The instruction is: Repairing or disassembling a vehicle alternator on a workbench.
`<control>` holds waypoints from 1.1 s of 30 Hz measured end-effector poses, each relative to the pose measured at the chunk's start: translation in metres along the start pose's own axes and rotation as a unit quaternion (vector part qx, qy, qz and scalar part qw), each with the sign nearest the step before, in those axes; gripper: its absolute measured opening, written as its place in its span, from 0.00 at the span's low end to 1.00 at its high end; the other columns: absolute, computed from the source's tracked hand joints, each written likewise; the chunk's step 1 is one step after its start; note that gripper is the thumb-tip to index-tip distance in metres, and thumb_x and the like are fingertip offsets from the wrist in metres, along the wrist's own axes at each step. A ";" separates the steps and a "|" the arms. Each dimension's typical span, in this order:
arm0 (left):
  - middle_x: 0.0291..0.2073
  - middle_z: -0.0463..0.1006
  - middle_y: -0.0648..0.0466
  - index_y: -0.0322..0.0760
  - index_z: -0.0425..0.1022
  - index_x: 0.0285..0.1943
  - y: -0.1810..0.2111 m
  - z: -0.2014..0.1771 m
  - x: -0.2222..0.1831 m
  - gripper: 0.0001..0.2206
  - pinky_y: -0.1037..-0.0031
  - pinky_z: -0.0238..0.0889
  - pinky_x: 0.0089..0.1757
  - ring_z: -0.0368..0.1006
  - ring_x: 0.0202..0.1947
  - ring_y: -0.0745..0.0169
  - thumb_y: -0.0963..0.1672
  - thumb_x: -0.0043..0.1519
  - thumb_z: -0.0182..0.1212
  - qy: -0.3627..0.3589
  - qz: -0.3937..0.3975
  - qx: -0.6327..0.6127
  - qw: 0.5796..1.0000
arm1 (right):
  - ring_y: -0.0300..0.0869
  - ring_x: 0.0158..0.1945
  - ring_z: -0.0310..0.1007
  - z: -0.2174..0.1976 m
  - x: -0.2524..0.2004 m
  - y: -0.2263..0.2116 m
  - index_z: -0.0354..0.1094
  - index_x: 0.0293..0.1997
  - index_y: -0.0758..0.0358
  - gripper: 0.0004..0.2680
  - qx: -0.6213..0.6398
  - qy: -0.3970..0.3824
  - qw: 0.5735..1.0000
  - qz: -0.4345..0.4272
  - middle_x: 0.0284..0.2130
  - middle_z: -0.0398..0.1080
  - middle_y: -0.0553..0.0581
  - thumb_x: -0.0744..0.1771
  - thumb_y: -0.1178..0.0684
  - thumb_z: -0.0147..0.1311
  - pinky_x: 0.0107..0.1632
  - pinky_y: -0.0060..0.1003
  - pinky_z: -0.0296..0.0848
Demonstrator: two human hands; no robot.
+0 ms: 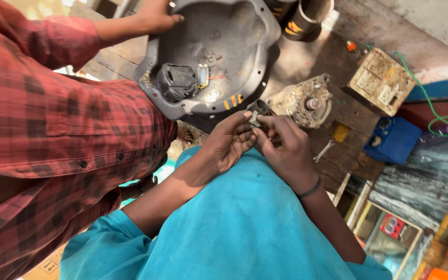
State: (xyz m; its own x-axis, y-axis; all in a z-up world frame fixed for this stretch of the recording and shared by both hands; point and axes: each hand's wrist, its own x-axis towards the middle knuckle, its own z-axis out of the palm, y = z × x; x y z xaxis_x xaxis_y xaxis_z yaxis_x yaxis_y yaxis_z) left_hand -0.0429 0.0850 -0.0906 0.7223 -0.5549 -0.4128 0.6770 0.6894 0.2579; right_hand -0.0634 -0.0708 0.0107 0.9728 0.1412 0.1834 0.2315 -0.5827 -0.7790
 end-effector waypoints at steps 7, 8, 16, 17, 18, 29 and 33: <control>0.41 0.79 0.54 0.36 0.74 0.53 0.016 -0.078 0.030 0.13 0.73 0.71 0.40 0.76 0.40 0.63 0.48 0.69 0.57 0.149 0.032 0.003 0.988 | 0.49 0.40 0.79 0.057 0.047 0.049 0.70 0.47 0.66 0.06 0.004 -0.080 0.994 -0.073 0.38 0.75 0.61 0.67 0.60 0.61 0.41 0.40 0.78; 0.43 0.79 0.54 0.36 0.73 0.54 0.019 -0.092 0.037 0.14 0.72 0.72 0.43 0.76 0.43 0.61 0.49 0.69 0.55 0.157 0.044 -0.015 0.987 | 0.53 0.40 0.78 0.067 0.055 0.058 0.70 0.45 0.65 0.06 -0.025 -0.089 0.992 -0.087 0.37 0.75 0.62 0.66 0.59 0.61 0.41 0.43 0.76; 0.53 0.82 0.51 0.44 0.70 0.63 0.037 -0.062 0.018 0.17 0.72 0.71 0.46 0.79 0.50 0.60 0.48 0.67 0.47 0.278 0.057 0.049 0.958 | 0.54 0.38 0.76 0.096 0.070 0.081 0.70 0.47 0.62 0.08 -0.094 -0.042 0.992 -0.078 0.36 0.73 0.59 0.66 0.56 0.61 0.38 0.46 0.73; 0.51 0.82 0.52 0.45 0.70 0.63 0.037 -0.063 0.018 0.17 0.72 0.71 0.44 0.80 0.48 0.62 0.47 0.66 0.47 0.288 0.060 0.066 0.953 | 0.55 0.38 0.75 0.092 0.068 0.075 0.70 0.51 0.63 0.10 -0.088 -0.020 0.993 -0.082 0.37 0.73 0.60 0.66 0.57 0.60 0.38 0.46 0.73; 0.51 0.82 0.52 0.45 0.70 0.63 0.035 -0.069 0.020 0.17 0.72 0.71 0.44 0.80 0.48 0.62 0.47 0.66 0.47 0.290 0.056 0.066 0.953 | 0.55 0.38 0.75 0.087 0.061 0.073 0.70 0.51 0.63 0.10 -0.088 -0.020 0.993 -0.078 0.37 0.73 0.60 0.66 0.57 0.60 0.38 0.46 0.73; 0.35 0.81 0.57 0.39 0.78 0.54 0.020 -0.081 0.030 0.13 0.80 0.67 0.32 0.76 0.31 0.71 0.48 0.69 0.54 0.303 0.076 0.162 0.936 | 0.46 0.37 0.79 0.048 -0.014 0.093 0.74 0.43 0.64 0.07 0.089 -0.161 0.978 0.101 0.35 0.75 0.58 0.66 0.53 0.61 0.41 0.38 0.76; 0.35 0.82 0.54 0.36 0.78 0.53 0.005 -0.026 0.036 0.12 0.78 0.69 0.33 0.77 0.32 0.68 0.46 0.68 0.56 0.239 0.058 0.262 0.933 | 0.50 0.42 0.77 0.047 -0.048 0.128 0.75 0.44 0.64 0.08 -0.004 -0.101 0.994 0.043 0.39 0.76 0.59 0.66 0.52 0.61 0.46 0.41 0.75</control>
State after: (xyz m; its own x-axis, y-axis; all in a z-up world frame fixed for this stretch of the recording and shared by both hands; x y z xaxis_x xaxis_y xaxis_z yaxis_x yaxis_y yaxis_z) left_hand -0.0171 0.0805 -0.1271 0.7334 -0.1329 -0.6667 0.6657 0.3394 0.6646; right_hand -0.0801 -0.1143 -0.1264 0.9690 0.2470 -0.0085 0.1478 -0.6066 -0.7812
